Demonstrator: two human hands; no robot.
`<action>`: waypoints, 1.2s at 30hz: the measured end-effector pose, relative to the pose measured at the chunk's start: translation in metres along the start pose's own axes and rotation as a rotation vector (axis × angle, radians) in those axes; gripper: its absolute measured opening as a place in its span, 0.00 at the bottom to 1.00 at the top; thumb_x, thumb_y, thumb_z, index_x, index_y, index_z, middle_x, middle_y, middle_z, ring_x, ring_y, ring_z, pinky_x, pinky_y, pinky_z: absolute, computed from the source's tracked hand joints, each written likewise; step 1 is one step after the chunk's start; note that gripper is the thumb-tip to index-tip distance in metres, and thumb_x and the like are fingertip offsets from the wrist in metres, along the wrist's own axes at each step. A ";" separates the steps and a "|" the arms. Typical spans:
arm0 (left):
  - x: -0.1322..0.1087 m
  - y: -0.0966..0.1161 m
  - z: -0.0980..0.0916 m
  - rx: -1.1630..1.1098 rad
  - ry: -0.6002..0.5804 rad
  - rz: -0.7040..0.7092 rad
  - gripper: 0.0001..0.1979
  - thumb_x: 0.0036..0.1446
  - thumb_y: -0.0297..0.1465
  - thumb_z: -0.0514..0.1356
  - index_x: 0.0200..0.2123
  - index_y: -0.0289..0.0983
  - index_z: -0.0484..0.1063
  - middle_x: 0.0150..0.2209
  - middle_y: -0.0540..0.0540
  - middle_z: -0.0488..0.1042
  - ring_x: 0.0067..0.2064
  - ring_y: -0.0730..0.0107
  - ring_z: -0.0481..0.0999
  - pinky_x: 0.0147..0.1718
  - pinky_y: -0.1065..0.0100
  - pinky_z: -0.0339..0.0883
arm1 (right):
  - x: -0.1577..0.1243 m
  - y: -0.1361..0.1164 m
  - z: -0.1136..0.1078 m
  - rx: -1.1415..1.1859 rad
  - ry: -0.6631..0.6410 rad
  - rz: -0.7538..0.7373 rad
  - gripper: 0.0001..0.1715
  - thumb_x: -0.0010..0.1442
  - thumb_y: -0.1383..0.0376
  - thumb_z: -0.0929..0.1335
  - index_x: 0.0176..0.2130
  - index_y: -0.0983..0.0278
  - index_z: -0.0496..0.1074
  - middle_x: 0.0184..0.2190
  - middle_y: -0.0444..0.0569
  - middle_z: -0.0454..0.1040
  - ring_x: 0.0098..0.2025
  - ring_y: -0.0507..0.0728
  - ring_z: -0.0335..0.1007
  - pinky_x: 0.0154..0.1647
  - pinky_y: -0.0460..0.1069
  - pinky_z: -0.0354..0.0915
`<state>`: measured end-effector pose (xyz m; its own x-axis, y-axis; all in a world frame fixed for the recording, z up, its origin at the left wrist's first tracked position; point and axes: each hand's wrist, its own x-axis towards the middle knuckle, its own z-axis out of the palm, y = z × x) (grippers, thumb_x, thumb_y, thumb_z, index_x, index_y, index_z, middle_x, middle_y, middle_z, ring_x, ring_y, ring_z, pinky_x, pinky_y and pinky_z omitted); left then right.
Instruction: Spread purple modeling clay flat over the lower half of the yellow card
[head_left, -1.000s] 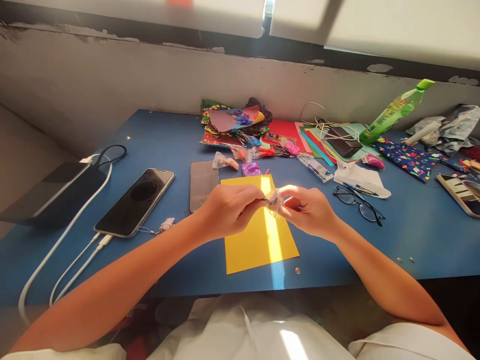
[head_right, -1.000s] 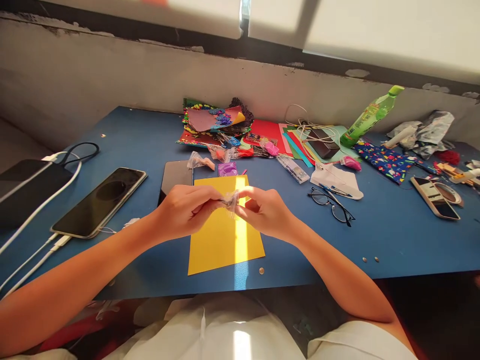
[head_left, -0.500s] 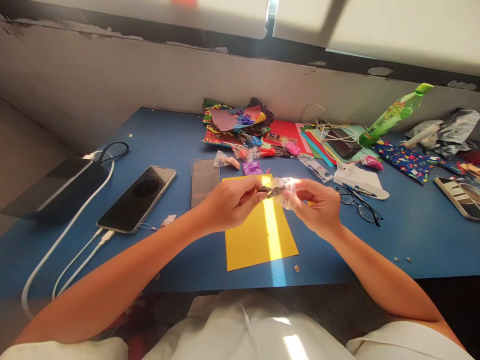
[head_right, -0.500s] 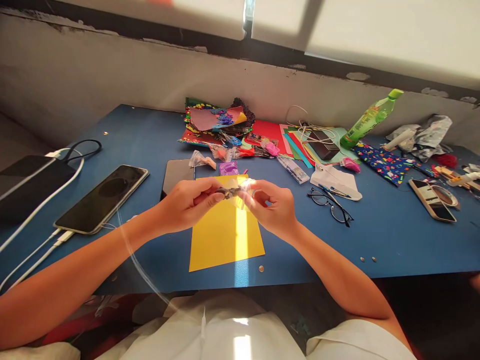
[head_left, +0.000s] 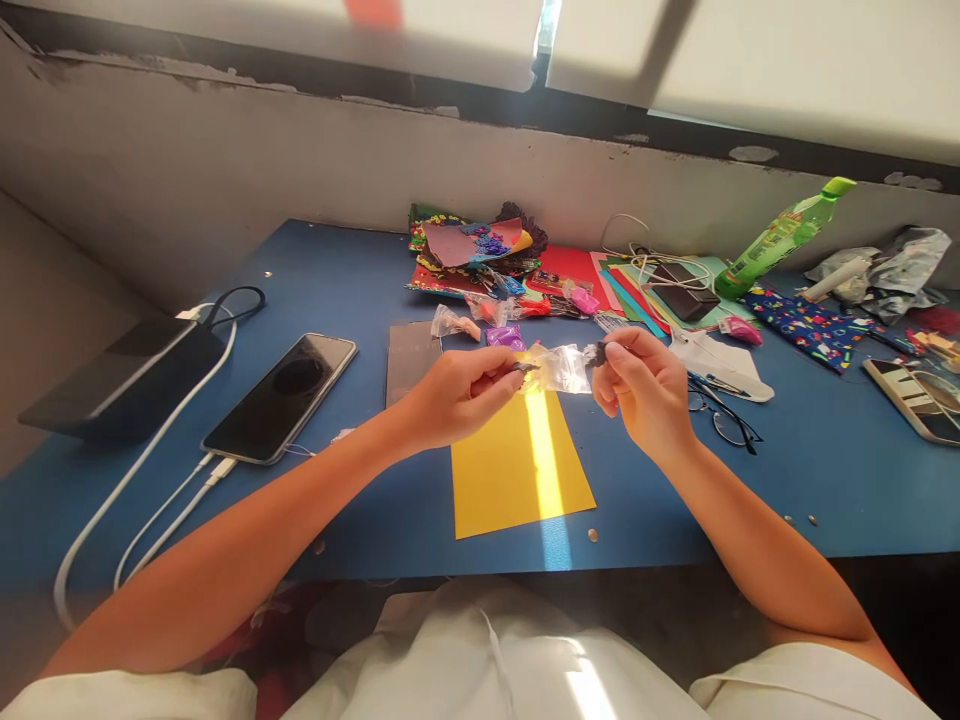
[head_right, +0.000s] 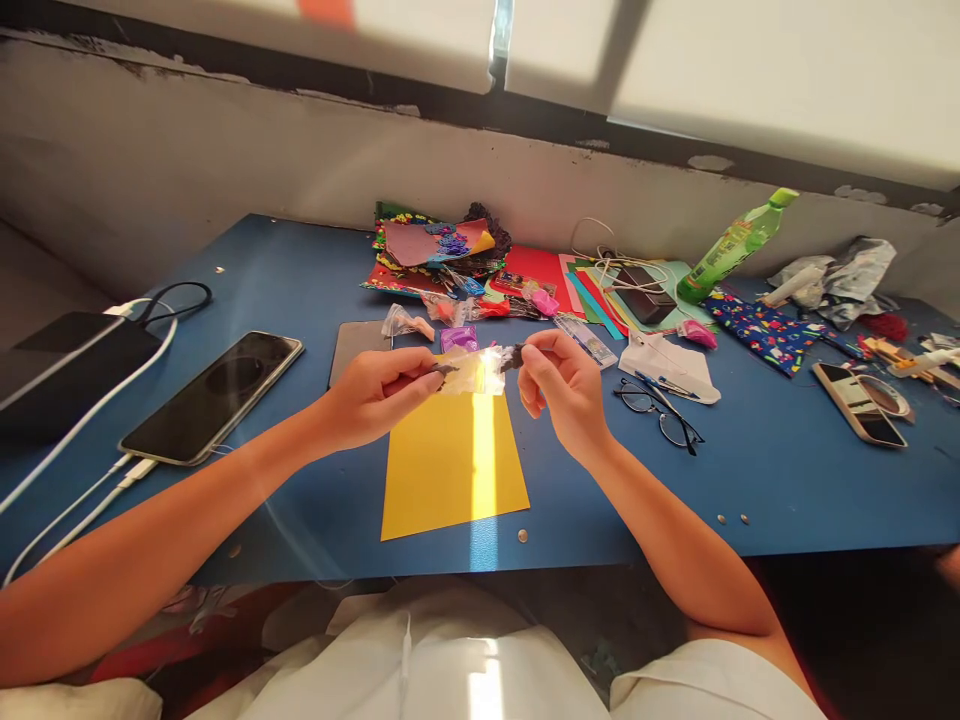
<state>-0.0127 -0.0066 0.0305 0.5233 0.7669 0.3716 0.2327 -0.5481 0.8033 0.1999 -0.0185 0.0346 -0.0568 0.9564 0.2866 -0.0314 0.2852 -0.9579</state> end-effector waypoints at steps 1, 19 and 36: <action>0.001 -0.002 0.000 -0.007 0.019 -0.023 0.11 0.58 0.32 0.52 0.23 0.39 0.58 0.18 0.58 0.49 0.20 0.79 0.48 0.19 0.73 0.44 | 0.003 0.000 -0.002 0.029 0.025 0.027 0.21 0.51 0.49 0.73 0.30 0.59 0.65 0.13 0.35 0.64 0.13 0.47 0.57 0.12 0.43 0.51; 0.007 -0.025 0.022 -0.349 0.087 -0.616 0.03 0.54 0.30 0.56 0.31 0.36 0.68 0.22 0.54 0.63 0.21 0.76 0.61 0.20 0.73 0.54 | 0.011 0.015 -0.001 0.048 -0.061 0.151 0.27 0.46 0.45 0.76 0.30 0.62 0.66 0.21 0.40 0.72 0.17 0.48 0.67 0.15 0.44 0.57; 0.007 -0.017 0.015 -0.574 0.194 -0.633 0.18 0.34 0.37 0.76 0.28 0.34 0.79 0.26 0.47 0.79 0.30 0.65 0.80 0.38 0.59 0.79 | 0.010 0.016 0.005 0.121 -0.088 0.210 0.23 0.42 0.54 0.79 0.32 0.63 0.72 0.24 0.42 0.76 0.24 0.51 0.74 0.22 0.45 0.65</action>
<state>-0.0008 0.0035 0.0122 0.2742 0.9421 -0.1928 -0.0432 0.2123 0.9762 0.1938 -0.0051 0.0221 -0.1606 0.9832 0.0870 -0.1286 0.0665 -0.9895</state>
